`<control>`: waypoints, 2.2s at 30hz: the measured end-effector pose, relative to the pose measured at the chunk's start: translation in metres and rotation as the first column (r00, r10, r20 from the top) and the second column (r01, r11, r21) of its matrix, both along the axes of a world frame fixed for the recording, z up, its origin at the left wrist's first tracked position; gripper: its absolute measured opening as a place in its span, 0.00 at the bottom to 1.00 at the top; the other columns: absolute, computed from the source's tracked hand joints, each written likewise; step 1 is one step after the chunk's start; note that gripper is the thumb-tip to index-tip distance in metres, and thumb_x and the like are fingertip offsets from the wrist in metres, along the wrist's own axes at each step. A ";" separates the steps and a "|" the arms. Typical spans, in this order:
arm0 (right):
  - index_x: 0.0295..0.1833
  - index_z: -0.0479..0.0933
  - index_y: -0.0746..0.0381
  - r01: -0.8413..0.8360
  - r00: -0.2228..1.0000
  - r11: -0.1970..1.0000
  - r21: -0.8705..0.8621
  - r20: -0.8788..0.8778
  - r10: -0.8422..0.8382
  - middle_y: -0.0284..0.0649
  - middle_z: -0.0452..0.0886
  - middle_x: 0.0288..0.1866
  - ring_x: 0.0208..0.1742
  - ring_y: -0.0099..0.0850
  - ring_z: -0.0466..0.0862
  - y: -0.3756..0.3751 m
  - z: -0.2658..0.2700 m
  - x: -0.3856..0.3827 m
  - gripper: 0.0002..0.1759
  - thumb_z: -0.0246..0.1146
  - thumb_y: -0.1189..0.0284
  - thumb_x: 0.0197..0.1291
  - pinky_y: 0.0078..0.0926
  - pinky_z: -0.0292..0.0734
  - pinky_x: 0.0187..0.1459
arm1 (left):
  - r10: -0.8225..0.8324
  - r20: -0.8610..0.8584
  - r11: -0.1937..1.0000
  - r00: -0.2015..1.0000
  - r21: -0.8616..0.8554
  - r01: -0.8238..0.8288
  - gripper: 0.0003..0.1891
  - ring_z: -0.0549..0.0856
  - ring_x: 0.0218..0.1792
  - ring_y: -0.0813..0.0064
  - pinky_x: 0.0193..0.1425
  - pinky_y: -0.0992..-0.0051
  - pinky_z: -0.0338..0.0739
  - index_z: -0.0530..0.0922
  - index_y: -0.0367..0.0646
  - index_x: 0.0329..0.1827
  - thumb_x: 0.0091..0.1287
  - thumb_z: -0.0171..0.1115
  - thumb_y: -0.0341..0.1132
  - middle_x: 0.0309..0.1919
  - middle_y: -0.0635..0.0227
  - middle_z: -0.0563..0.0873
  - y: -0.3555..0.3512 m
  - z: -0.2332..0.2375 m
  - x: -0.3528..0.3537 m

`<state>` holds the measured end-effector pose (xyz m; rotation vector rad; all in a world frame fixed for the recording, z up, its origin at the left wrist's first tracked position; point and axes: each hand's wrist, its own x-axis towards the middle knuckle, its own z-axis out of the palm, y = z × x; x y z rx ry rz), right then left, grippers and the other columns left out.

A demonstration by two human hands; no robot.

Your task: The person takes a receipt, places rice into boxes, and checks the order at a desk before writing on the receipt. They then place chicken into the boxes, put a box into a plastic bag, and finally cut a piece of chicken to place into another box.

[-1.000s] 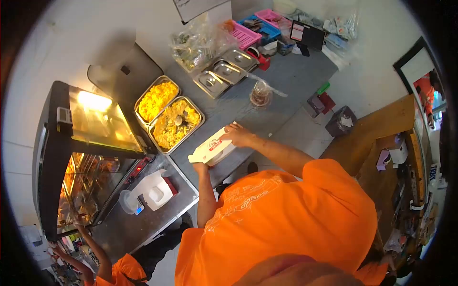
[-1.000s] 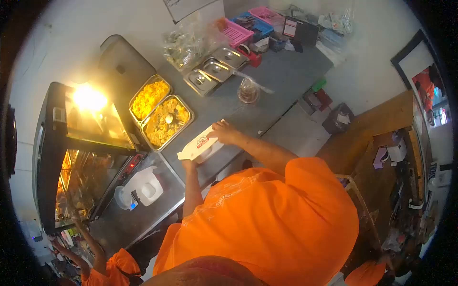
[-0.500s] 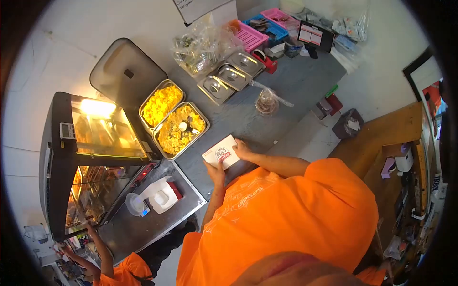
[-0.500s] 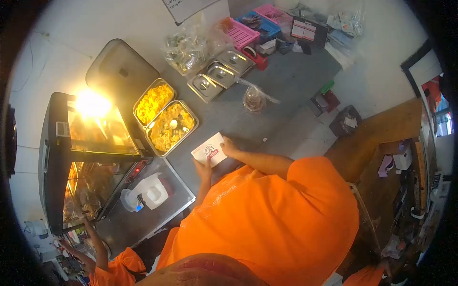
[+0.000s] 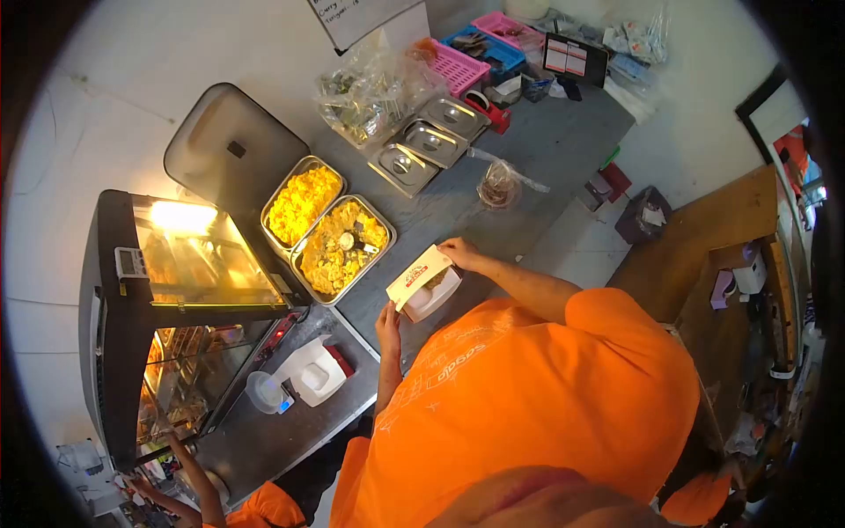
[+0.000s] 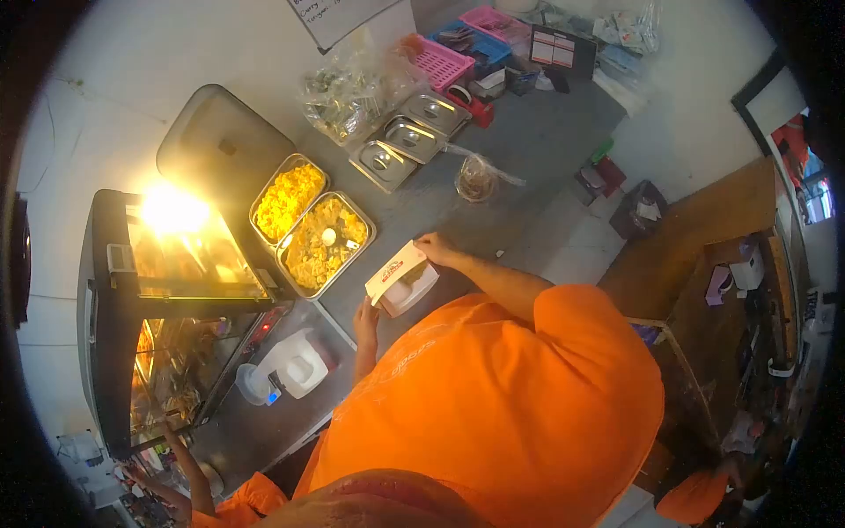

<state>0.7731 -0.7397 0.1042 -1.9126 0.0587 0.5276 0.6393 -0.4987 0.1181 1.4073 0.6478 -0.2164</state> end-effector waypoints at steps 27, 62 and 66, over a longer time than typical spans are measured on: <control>0.45 0.82 0.48 0.433 0.726 0.267 -0.861 0.509 0.462 0.40 0.84 0.40 0.47 0.41 0.82 -0.484 0.152 0.644 0.11 0.61 0.65 0.55 0.48 0.72 0.53 | 0.341 0.485 0.642 0.805 0.505 -0.576 0.14 0.75 0.52 0.67 0.57 0.69 0.70 0.71 0.34 0.54 0.71 0.51 0.34 0.48 0.59 0.76 -0.247 0.123 0.214; 0.33 0.82 0.57 -0.722 0.450 0.666 -0.188 0.603 0.659 0.39 0.82 0.30 0.35 0.39 0.81 -0.344 0.259 0.316 0.08 0.63 0.64 0.57 0.35 0.73 0.43 | -0.346 0.332 0.848 0.878 0.511 0.141 0.17 0.79 0.48 0.70 0.56 0.71 0.70 0.76 0.33 0.55 0.64 0.59 0.31 0.43 0.61 0.83 -0.399 0.244 0.304; 0.35 0.83 0.57 -0.727 0.352 0.650 -0.221 0.693 0.629 0.35 0.81 0.37 0.41 0.36 0.81 -0.282 0.266 0.228 0.09 0.62 0.65 0.58 0.36 0.75 0.45 | -0.218 0.201 0.967 0.955 0.176 0.184 0.12 0.76 0.38 0.84 0.43 0.82 0.69 0.80 0.33 0.49 0.67 0.59 0.31 0.35 0.73 0.82 -0.351 0.227 0.211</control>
